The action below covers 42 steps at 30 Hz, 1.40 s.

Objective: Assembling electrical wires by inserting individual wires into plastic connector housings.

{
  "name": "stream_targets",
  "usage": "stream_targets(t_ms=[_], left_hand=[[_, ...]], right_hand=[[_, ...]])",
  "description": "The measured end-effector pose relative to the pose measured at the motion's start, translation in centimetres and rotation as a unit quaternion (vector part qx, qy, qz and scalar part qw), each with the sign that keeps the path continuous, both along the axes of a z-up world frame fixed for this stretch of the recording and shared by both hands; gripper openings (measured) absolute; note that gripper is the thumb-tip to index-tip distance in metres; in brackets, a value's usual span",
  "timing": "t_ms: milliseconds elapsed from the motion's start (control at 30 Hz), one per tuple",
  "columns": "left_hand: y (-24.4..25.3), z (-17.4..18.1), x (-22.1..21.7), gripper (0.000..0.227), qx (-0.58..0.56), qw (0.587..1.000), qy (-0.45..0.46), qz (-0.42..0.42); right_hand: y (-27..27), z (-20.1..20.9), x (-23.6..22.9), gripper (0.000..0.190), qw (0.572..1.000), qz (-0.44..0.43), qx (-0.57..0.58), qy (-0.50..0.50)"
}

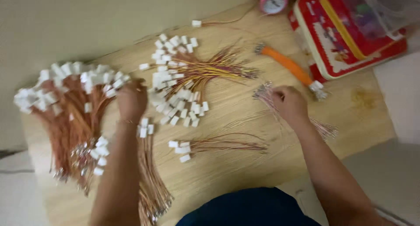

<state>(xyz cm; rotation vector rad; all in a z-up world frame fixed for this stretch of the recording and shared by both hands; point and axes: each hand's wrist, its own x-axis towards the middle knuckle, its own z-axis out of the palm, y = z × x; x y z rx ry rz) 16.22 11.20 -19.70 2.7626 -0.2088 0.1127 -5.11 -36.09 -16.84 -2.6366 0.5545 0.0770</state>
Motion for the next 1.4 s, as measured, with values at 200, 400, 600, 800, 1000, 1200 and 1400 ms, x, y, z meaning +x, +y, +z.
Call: stream_targets(t_ms=[200,400,600,800,1000,1200,1400], left_hand=[[-1.9,-1.7,7.3,0.054,0.028,0.986,0.152,0.054],[-2.8,-3.4,9.0,0.039,0.163,0.970,0.174,0.039],[-0.8,-3.4,7.8,0.033,0.033,0.994,0.103,0.025],[-2.7,12.7,0.9,0.031,-0.273,0.958,0.068,-0.052],[-4.9,18.1,-4.4,0.029,-0.471,0.869,-0.086,-0.126],[-5.9,21.0,-9.5,0.028,-0.594,0.786,-0.101,-0.140],[-8.1,22.5,-13.6,0.040,-0.744,0.664,-0.018,-0.077]], right_hand=[[-2.7,-3.1,0.8,0.027,0.998,0.002,-0.056,0.022],[-0.6,-1.2,2.3,0.034,0.994,-0.019,-0.008,0.103],[-1.6,-1.5,1.8,0.025,0.997,-0.053,0.020,0.061],[-2.6,3.6,1.0,0.020,0.995,-0.076,0.042,-0.052],[-3.2,7.3,0.2,0.012,0.976,-0.032,0.149,-0.158],[-0.8,9.2,0.1,0.023,0.925,-0.097,0.322,-0.175],[-1.1,8.0,1.0,0.016,0.980,-0.051,0.115,-0.154]])
